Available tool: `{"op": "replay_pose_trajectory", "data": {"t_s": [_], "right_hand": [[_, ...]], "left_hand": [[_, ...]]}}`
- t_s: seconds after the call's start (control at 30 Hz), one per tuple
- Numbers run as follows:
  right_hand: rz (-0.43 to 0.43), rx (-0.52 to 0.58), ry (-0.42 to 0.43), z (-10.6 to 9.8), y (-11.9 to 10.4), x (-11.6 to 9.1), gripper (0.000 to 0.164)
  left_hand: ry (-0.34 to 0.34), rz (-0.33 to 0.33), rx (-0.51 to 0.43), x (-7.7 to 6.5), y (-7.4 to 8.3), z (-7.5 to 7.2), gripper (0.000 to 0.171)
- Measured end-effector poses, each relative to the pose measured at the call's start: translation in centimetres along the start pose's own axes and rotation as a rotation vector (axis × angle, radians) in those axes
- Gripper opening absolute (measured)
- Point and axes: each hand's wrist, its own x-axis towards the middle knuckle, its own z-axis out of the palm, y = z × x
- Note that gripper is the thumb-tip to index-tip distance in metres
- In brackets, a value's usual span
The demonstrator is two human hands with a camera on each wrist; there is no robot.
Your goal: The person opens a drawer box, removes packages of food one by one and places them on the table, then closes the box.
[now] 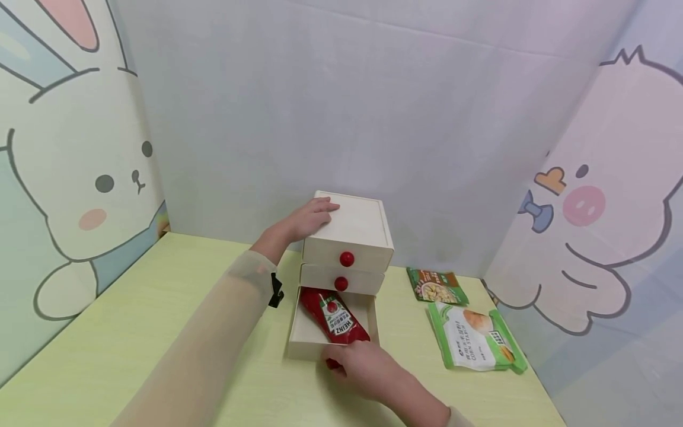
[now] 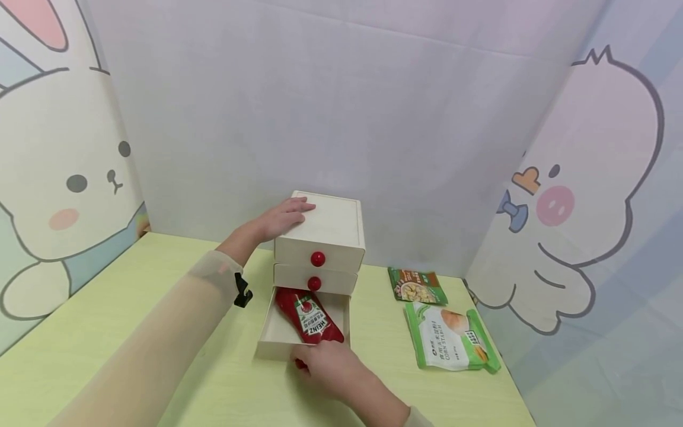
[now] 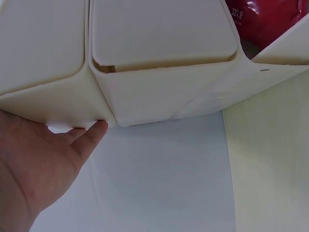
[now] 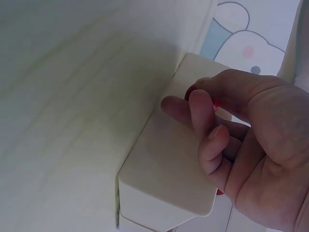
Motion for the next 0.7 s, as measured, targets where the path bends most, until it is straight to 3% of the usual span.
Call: {"op": "replay_pose_trajectory", "data": {"t_s": [0.47,0.7], "right_hand": [[-0.018,0.011,0.006,0.18,-0.75,-0.83,0.016],[0.003,0.04,-0.032,0.17,-1.07,-0.94,0.016]], "left_hand": [[0.006,0.0,0.005,0.04,-0.24,0.09,0.06],[0.005,0.005,0.001,0.09,-0.3,0.07,0.06]]}}
